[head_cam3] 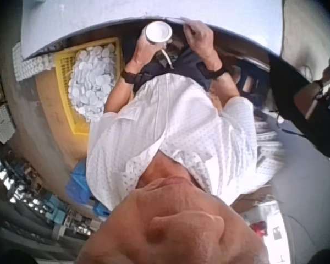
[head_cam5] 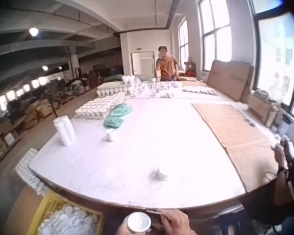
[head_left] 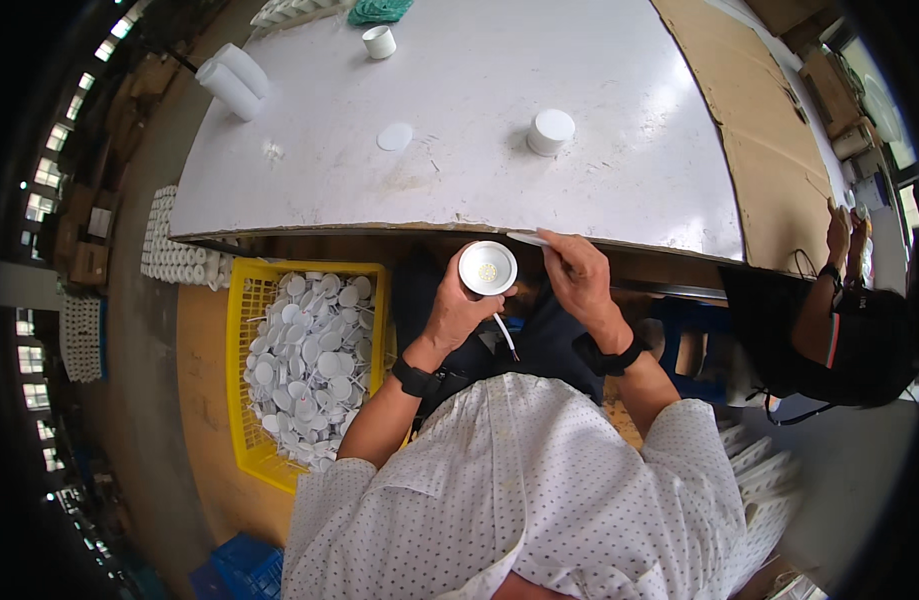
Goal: Applying a substance using a small stick to white circular components and assembling them.
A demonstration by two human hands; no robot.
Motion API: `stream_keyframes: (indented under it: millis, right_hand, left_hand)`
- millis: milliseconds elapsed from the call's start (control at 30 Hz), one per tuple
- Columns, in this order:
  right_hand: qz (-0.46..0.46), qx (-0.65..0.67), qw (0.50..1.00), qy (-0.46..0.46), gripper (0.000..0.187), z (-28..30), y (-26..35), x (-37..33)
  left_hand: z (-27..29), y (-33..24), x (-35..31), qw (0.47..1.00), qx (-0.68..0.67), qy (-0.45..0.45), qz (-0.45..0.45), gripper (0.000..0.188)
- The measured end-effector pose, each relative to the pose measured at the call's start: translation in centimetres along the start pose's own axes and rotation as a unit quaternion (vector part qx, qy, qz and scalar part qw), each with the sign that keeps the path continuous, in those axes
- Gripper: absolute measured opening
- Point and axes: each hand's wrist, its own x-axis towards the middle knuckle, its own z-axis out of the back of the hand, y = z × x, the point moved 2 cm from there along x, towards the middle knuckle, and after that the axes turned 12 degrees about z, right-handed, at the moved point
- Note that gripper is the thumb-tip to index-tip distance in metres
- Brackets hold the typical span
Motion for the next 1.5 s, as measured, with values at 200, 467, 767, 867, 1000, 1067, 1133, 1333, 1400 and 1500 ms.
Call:
stream_keyframes:
  millis: [200,467,767,867,1000,1067,1133,1333,1400,1500]
  right_hand:
    - [0.235,-0.059,0.967,0.073,0.047,-1.7,2.1,-1.2]
    - [0.260,-0.051,0.960,0.089,0.055,-2.6,2.4,-1.8]
    - [0.240,-0.049,0.966,0.081,0.048,-3.2,2.8,-2.3]
    - [0.252,-0.057,0.963,0.076,0.045,-3.4,2.7,-2.4]
    - [0.274,-0.059,0.957,0.073,0.041,-3.7,2.9,-2.1]
    - [0.277,-0.049,0.957,0.076,0.041,-3.7,3.2,-1.8]
    - [0.267,-0.042,0.959,0.080,0.041,-3.9,3.6,-1.6]
    - [0.208,-0.081,0.971,0.083,0.039,-2.8,2.1,-1.2]
    - [0.152,-0.113,0.980,0.062,0.034,-2.0,-0.3,-1.5]
    - [0.122,-0.153,0.979,0.058,0.025,-0.8,-3.4,-1.7]
  left_hand:
    - [0.1,0.8,0.0,0.998,-0.032,0.028,-0.049,0.062]
    - [0.4,1.1,-0.2,1.000,0.010,-0.011,-0.014,0.049]
    - [0.5,1.3,-0.3,0.996,0.054,-0.058,-0.038,0.042]
    - [0.6,1.3,-0.3,0.987,0.097,-0.093,-0.091,0.040]
    - [0.9,1.1,-0.6,0.978,0.141,-0.112,-0.103,0.040]
    - [1.3,1.3,-1.0,0.982,0.118,-0.115,-0.087,0.040]
    - [1.1,1.4,-1.0,0.992,0.033,-0.101,-0.073,0.040]
    - [6.1,3.3,-2.2,0.982,-0.054,-0.176,-0.048,0.046]
    - [10.0,5.3,-3.5,0.961,-0.099,-0.253,-0.056,0.049]
    - [17.2,9.3,-7.5,0.909,-0.152,-0.388,-0.014,0.048]
